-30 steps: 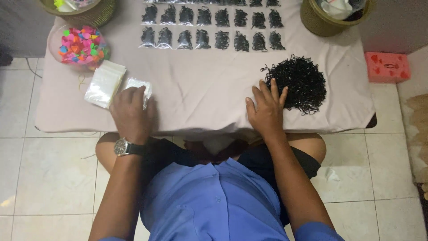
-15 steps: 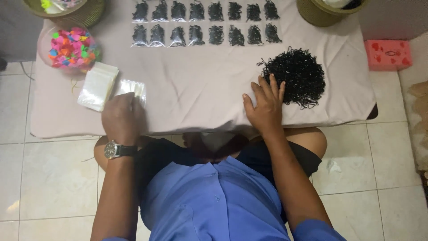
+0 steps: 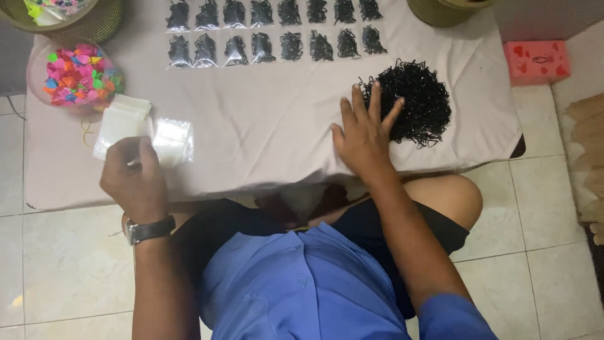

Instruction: The person picks up small black rubber bands from a pile and places them into small plastic bags, one bag at a time.

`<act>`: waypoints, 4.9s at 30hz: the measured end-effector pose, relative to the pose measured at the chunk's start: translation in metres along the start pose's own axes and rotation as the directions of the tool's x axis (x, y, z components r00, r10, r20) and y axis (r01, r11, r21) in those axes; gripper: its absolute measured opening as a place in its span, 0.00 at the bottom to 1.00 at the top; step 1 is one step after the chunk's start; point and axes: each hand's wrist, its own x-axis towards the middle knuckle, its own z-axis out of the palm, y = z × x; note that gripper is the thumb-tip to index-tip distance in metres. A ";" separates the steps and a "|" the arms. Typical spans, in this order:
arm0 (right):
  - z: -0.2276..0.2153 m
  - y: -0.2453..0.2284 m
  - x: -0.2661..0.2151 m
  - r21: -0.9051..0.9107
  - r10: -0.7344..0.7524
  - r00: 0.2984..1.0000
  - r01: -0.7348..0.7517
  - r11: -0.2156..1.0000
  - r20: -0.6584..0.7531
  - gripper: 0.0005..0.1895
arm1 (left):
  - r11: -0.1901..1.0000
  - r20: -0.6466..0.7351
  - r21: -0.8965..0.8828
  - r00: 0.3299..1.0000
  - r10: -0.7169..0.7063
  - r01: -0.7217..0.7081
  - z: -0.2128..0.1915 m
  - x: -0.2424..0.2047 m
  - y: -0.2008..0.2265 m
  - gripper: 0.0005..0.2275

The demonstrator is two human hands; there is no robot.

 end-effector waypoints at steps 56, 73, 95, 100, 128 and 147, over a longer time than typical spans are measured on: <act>-0.049 -0.071 0.023 0.377 -0.239 0.930 0.335 0.864 -0.278 0.03 | 0.891 0.494 -0.331 0.747 0.445 -0.312 0.076 0.018 0.142 0.03; -0.028 -0.039 0.045 0.839 0.330 0.943 -0.206 0.504 0.034 0.07 | 0.648 0.796 -0.519 0.591 0.129 0.557 0.123 0.044 0.152 0.10; -0.032 -0.031 0.048 0.830 0.176 0.927 -0.375 0.413 0.332 0.13 | 0.825 0.667 -0.561 0.627 0.402 0.069 0.120 0.031 0.159 0.37; -0.033 -0.046 0.043 0.745 0.210 0.939 -0.345 0.571 0.273 0.12 | 0.853 0.549 -0.505 0.714 0.434 -0.130 0.153 0.007 0.139 0.26; -0.030 -0.009 0.057 0.798 0.404 0.914 -0.274 0.536 0.042 0.03 | 0.871 0.471 -0.480 0.868 0.159 0.101 0.173 -0.004 0.107 0.26; -0.023 -0.039 0.089 0.675 0.091 0.996 -0.060 0.736 -0.010 0.07 | 0.870 0.480 -0.475 0.867 0.133 0.130 0.181 -0.005 0.102 0.26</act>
